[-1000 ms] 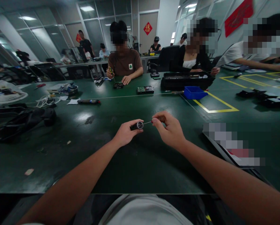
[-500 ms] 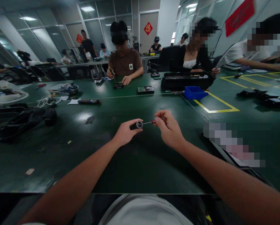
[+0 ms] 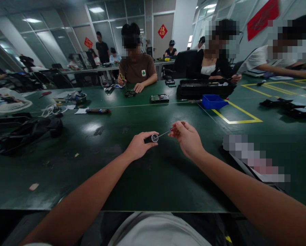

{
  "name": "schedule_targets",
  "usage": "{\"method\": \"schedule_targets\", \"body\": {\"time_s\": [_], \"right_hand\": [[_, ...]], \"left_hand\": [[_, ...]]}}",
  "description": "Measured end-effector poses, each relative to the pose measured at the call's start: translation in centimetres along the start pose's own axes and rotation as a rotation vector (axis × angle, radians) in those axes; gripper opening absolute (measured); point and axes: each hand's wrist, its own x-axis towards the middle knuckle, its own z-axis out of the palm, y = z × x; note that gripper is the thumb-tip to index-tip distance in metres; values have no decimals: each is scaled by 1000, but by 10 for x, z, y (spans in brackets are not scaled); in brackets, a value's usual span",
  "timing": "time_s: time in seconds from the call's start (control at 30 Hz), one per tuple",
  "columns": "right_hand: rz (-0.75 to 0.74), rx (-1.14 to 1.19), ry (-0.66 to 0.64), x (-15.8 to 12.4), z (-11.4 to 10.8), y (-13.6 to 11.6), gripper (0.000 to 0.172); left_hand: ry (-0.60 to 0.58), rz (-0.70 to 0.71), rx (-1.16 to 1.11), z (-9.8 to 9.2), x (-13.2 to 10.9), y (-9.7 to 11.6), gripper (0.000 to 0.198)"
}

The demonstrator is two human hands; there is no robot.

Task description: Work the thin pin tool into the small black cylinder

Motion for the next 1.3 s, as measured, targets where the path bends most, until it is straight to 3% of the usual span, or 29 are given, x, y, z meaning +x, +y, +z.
{"method": "schedule_targets", "body": {"time_s": [0.13,0.27,0.7,0.87,1.17,1.3], "right_hand": [[-234,-266,41,-10,2,-10,23],[-309,-419,-13,-17,4,-20,20],[-322,-489,-13,-17,4,-19,22],[-338,-648,26,-17,2,-25,31],[-406,-645,-119,-18,0,-26,11],[-361,-654,-117,-18,-1,-26,26]], "left_hand": [[29,-9,5,1,0,0,43],[29,-7,1,0,0,-1,43],[13,-3,13,0,0,1,44],[12,-5,27,0,0,0,43],[47,-12,3,-2,1,-4,43],[28,-12,32,-1,0,-2,43]]}}
